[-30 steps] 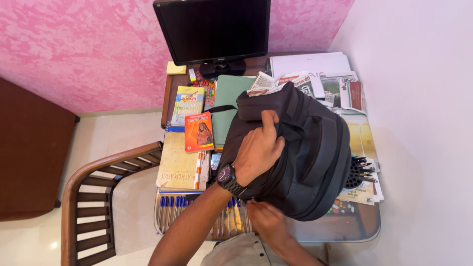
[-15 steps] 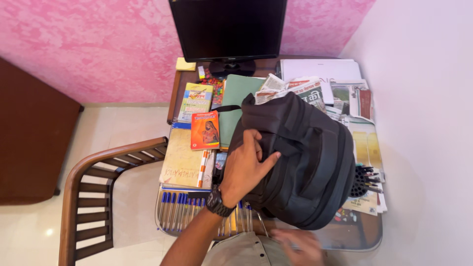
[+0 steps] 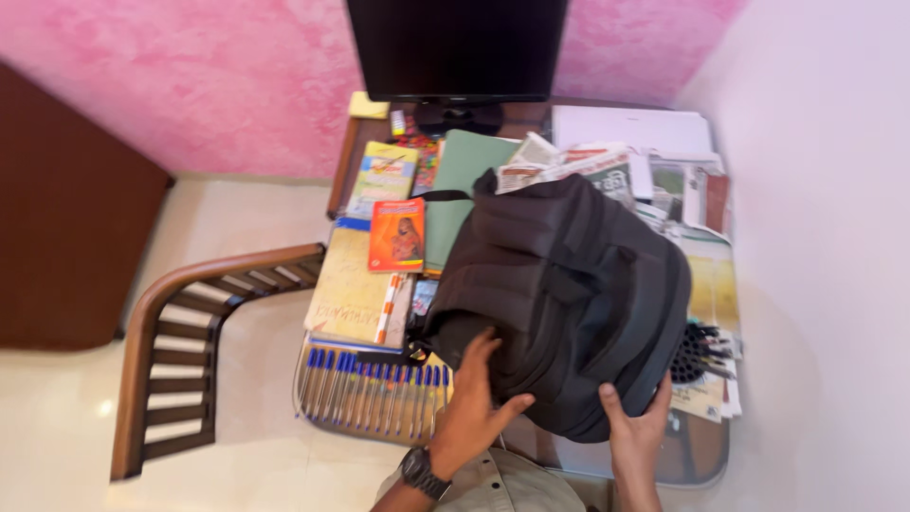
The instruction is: The person places a black backpack on a chair, then picks up several blue pens from a desk and places them into a pen holder. The person then moves the pen holder to the right side of the desk and picks up two books, placing them on the chair.
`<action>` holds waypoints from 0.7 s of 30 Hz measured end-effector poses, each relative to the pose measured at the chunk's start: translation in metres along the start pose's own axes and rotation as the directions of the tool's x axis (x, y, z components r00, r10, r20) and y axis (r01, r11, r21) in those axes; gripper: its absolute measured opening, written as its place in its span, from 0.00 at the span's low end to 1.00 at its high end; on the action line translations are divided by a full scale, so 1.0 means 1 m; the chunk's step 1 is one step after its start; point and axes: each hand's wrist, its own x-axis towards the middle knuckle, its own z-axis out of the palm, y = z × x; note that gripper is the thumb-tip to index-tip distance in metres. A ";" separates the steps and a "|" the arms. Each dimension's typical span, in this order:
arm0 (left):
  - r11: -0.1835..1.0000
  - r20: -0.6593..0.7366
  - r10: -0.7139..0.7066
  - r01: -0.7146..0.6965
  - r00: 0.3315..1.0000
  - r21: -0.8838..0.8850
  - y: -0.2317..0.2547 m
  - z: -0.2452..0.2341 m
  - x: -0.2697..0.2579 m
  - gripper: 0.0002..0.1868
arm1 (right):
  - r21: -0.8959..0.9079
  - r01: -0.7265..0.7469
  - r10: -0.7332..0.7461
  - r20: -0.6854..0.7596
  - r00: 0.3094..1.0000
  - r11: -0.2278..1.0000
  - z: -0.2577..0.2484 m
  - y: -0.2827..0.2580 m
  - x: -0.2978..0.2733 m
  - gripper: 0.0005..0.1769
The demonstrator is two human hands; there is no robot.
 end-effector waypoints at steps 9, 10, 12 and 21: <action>0.990 -0.300 0.139 -0.143 0.944 0.008 -0.001 0.028 0.045 0.27 | 0.407 0.024 -0.025 -0.002 1.000 0.913 0.045 -0.008 0.054 0.21; 0.986 -0.322 0.123 -0.153 0.939 -0.070 -0.004 0.022 0.054 0.26 | 0.351 0.167 -0.163 -0.043 0.986 0.921 0.054 -0.010 0.068 0.20; 0.960 -0.378 0.097 -0.186 0.921 -0.208 -0.007 0.016 0.076 0.23 | 0.290 0.403 -0.395 -0.089 0.914 0.868 0.073 -0.024 0.102 0.20; 0.955 -0.661 0.098 -0.258 0.744 -0.149 0.004 -0.045 0.125 0.17 | 0.754 0.251 -0.507 0.124 0.853 0.607 0.150 -0.166 0.117 0.25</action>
